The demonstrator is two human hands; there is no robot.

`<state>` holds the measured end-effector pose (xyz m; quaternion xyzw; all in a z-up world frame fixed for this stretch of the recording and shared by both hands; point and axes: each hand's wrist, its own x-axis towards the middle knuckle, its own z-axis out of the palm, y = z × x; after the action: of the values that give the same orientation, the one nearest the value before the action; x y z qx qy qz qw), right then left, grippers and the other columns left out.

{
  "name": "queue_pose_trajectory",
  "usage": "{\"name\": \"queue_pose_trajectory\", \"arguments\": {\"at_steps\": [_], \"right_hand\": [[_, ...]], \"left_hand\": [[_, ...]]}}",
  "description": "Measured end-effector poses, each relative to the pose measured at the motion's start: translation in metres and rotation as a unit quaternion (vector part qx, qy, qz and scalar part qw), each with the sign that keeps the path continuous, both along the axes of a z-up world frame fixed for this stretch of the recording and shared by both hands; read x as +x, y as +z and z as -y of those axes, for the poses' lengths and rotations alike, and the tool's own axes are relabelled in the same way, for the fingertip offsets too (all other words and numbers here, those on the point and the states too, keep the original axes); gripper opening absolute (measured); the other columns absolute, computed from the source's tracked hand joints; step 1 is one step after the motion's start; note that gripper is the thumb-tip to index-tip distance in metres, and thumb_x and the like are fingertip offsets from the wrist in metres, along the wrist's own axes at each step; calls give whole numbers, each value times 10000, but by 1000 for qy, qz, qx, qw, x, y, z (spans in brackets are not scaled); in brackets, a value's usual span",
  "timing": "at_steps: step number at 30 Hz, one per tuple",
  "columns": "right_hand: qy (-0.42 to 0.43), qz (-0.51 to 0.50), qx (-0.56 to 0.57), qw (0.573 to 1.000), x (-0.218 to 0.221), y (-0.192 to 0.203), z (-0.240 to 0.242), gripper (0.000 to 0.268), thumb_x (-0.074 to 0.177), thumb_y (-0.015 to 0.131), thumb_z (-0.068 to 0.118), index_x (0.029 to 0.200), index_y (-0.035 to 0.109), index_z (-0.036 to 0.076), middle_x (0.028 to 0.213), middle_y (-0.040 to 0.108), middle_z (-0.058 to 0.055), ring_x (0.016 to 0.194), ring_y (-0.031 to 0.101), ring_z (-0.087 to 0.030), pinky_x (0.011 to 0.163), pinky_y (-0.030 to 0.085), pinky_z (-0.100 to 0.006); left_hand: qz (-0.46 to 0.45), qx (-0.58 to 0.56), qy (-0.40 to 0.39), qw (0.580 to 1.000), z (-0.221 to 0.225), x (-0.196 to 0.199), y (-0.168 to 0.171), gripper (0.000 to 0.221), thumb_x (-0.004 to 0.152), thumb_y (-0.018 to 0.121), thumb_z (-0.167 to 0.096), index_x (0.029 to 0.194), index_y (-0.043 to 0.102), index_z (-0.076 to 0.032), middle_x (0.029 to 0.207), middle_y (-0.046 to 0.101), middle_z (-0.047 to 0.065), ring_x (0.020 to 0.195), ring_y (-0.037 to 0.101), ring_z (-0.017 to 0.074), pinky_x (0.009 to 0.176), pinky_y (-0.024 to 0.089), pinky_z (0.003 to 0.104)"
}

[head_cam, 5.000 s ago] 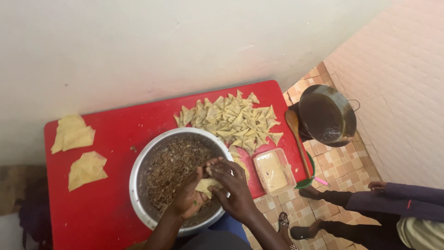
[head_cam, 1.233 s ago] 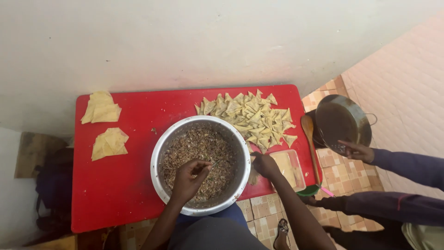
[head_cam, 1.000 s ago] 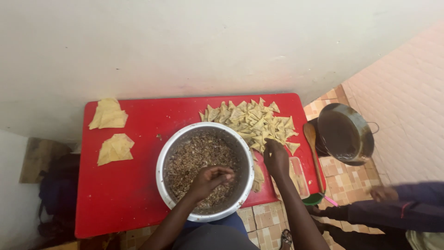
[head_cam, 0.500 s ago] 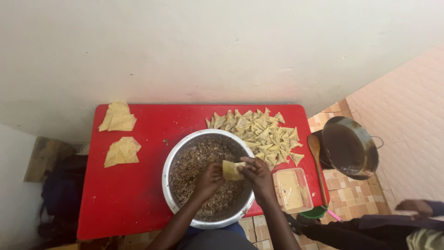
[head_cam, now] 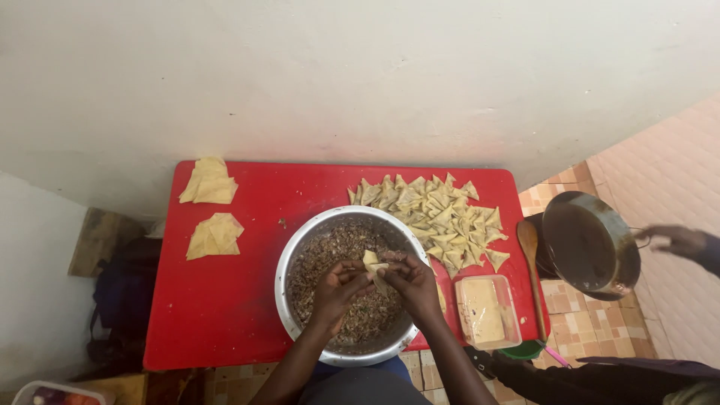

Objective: Folding and filling pastry wrappers with a meat and vegetable mixture to make samosas

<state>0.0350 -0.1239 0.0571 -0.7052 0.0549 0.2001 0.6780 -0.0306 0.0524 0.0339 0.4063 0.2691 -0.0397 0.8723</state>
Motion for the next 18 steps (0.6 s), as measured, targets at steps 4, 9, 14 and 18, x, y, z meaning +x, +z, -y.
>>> {"name": "queue_pose_trajectory", "arguments": {"at_steps": [4, 9, 14, 18], "right_hand": [[14, -22, 45, 999, -1, -12, 3, 266, 891, 903, -59, 1119, 806, 38, 1020, 889, -135, 947, 849, -270, 879, 688, -429], [-38, -40, 68, 996, -3, -5, -3, 331, 895, 873, -74, 1208, 810, 11, 1037, 896, -181, 946, 844, -305, 837, 668, -466], [-24, -3, 36, 999, -9, -14, -2, 231, 955, 846, -43, 1158, 826, 64, 1007, 888, -133, 948, 853, -301, 841, 717, -472], [-18, 125, 47, 991, -13, 4, -5, 316, 907, 902, -81, 1209, 815, -46, 923, 852, -162, 855, 788, -195, 785, 654, -336]], "left_hand": [[27, 123, 14, 992, 7, -1, -3, 279, 847, 969, -62, 1083, 821, -42, 1043, 923, 170, 919, 905, 299, 815, 783, 436], [27, -52, 50, 997, 6, 0, -32, 223, 950, 796, 114, 1168, 774, 75, 1179, 854, 277, 1035, 852, 402, 879, 750, 502], [-16, -6, 50, 999, 4, -6, -19, 316, 936, 820, 75, 1232, 712, 45, 1235, 821, 292, 1038, 841, 422, 806, 764, 484], [56, 223, -12, 973, -2, -22, -50, 372, 993, 782, -69, 1328, 641, 11, 945, 667, 232, 878, 731, 263, 759, 778, 469]]}}
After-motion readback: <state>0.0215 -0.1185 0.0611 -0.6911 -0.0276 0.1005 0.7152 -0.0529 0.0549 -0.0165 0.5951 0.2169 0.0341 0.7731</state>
